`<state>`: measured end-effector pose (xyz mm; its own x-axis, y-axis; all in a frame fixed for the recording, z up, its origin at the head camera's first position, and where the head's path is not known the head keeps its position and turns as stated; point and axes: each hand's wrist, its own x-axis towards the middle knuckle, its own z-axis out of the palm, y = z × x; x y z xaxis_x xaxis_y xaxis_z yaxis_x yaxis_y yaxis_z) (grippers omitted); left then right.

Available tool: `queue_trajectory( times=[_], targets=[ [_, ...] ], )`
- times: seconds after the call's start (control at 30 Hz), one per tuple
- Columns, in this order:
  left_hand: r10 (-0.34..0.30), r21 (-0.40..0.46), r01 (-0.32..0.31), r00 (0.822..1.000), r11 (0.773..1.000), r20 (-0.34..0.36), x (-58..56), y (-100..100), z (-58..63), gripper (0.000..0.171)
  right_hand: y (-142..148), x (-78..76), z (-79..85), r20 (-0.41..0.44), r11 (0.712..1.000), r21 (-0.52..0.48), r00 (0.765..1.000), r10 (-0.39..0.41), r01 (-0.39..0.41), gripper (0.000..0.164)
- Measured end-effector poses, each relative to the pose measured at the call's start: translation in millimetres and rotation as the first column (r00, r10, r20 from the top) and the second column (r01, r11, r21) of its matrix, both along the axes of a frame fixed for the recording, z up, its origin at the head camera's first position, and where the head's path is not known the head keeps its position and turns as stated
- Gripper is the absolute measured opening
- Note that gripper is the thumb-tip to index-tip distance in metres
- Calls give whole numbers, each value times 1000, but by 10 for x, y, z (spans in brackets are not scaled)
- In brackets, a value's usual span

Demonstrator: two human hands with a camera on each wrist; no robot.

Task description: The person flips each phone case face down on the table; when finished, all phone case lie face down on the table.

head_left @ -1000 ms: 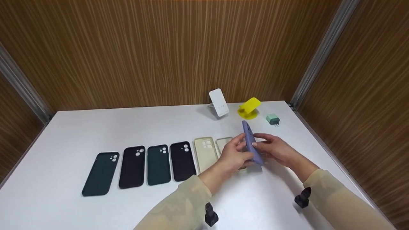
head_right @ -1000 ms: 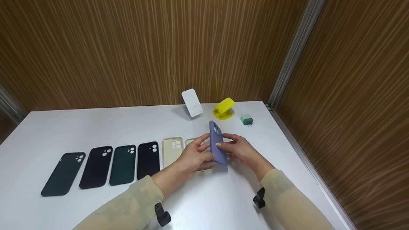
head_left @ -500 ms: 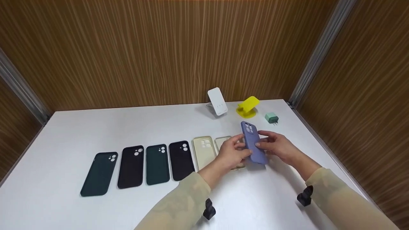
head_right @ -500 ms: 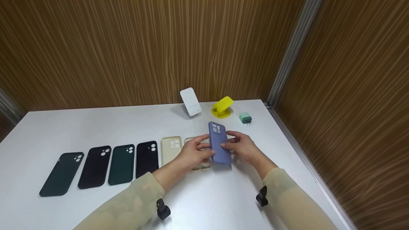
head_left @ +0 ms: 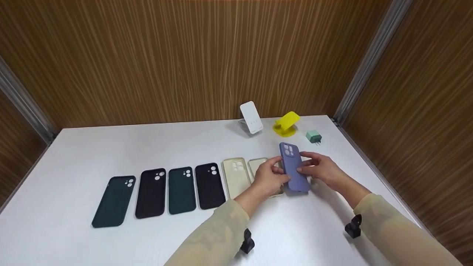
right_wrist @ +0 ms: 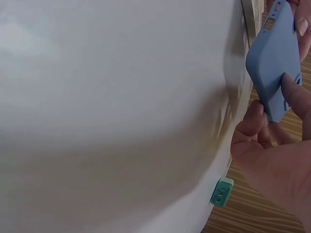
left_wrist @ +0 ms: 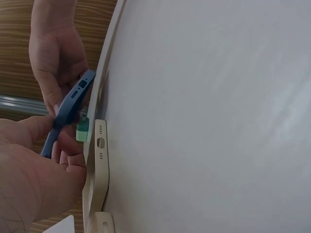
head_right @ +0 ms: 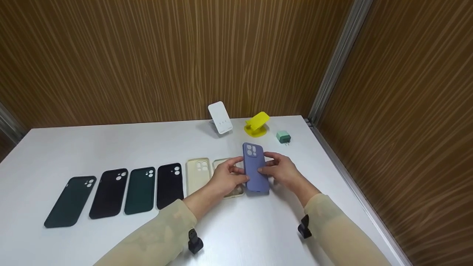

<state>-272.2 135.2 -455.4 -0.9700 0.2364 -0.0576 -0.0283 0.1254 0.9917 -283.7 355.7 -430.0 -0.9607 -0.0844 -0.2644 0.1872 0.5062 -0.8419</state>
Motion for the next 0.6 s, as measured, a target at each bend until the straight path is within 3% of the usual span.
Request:
queue_trajectory(
  times=[0.3, 0.6],
  targets=[
    [-69, -45, 68, 997, 997, -34, -34, 5, -71, 81, 29, -15, -38, -48, 997, 81, 999, 1, 3, 79],
    [-74, -95, 69, 996, 993, -44, -41, -2, -91, 85, 13, -28, -58, -49, 994, 107, 999, 21, -15, 79]
  ],
)
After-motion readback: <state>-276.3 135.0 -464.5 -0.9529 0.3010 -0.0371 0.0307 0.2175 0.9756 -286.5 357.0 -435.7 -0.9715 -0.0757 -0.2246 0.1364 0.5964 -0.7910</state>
